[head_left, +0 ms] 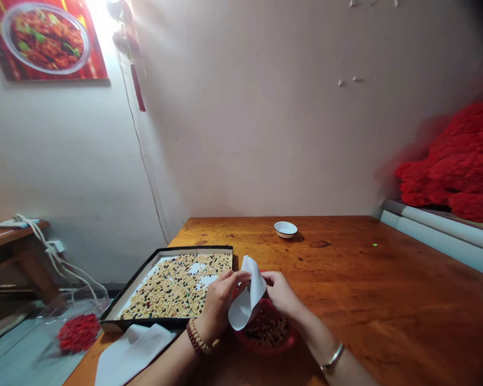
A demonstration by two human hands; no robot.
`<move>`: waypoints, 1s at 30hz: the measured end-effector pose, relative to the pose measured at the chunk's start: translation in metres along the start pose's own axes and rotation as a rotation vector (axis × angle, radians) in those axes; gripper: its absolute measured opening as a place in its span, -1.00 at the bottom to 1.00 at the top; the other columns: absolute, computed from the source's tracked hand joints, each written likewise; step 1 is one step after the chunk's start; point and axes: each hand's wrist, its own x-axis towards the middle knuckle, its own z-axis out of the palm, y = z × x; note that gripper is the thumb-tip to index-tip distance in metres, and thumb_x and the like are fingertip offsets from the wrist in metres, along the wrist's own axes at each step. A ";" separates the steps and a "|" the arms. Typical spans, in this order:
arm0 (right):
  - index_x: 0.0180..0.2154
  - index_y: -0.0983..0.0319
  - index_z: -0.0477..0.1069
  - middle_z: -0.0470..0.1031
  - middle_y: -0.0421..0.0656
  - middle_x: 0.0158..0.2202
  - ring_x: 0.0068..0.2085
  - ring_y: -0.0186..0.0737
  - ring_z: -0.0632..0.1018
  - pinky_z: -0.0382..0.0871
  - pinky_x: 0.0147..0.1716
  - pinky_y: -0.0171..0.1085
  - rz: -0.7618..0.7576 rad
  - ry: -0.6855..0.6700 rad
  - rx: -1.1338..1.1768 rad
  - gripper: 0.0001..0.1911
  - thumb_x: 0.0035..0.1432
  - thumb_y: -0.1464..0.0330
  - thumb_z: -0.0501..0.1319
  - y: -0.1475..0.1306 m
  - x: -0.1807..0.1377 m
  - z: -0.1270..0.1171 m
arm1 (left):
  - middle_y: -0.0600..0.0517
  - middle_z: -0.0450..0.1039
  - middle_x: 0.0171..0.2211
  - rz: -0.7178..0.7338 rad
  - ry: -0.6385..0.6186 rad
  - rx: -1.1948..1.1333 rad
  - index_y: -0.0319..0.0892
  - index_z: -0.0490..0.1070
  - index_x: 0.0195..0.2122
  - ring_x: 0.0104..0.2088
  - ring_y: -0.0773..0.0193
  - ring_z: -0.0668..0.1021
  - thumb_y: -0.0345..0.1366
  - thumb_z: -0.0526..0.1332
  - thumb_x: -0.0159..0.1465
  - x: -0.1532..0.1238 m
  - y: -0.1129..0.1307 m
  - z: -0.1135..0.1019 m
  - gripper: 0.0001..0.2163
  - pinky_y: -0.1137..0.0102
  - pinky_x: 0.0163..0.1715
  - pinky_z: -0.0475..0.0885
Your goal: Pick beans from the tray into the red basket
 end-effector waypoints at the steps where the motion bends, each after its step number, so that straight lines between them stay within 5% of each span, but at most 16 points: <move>1: -0.45 0.27 0.65 0.62 -0.11 -0.47 -0.42 -0.20 0.50 0.35 -0.30 -0.23 0.004 -0.009 0.000 -0.51 -0.18 -0.04 0.50 -0.001 0.000 0.000 | -0.01 0.62 -0.24 0.002 -0.001 -0.006 -0.11 0.50 -0.06 -0.29 0.27 0.64 -0.42 0.23 0.36 0.000 0.000 0.000 -0.83 0.45 -0.32 0.52; 18: -0.56 0.29 0.53 0.42 -0.27 -0.59 -0.49 -0.37 0.27 0.12 -0.43 -0.33 0.039 -0.144 -0.112 -0.71 -0.11 0.19 0.44 0.001 -0.002 -0.010 | 0.13 0.63 -0.35 -0.001 -0.004 0.023 -0.07 0.48 -0.09 -0.34 0.30 0.64 -0.39 0.38 0.28 0.002 -0.004 -0.001 -0.79 0.42 -0.29 0.53; 30: -0.54 0.29 0.54 0.46 -0.24 -0.56 -0.46 -0.32 0.37 0.28 -0.37 -0.31 0.021 -0.197 -0.102 -0.69 -0.07 0.16 0.44 -0.007 -0.008 -0.003 | 0.11 0.58 -0.36 0.075 0.006 0.134 -0.11 0.45 -0.10 -0.37 0.27 0.58 -0.48 0.40 0.16 0.006 0.004 -0.004 -0.70 0.41 -0.33 0.54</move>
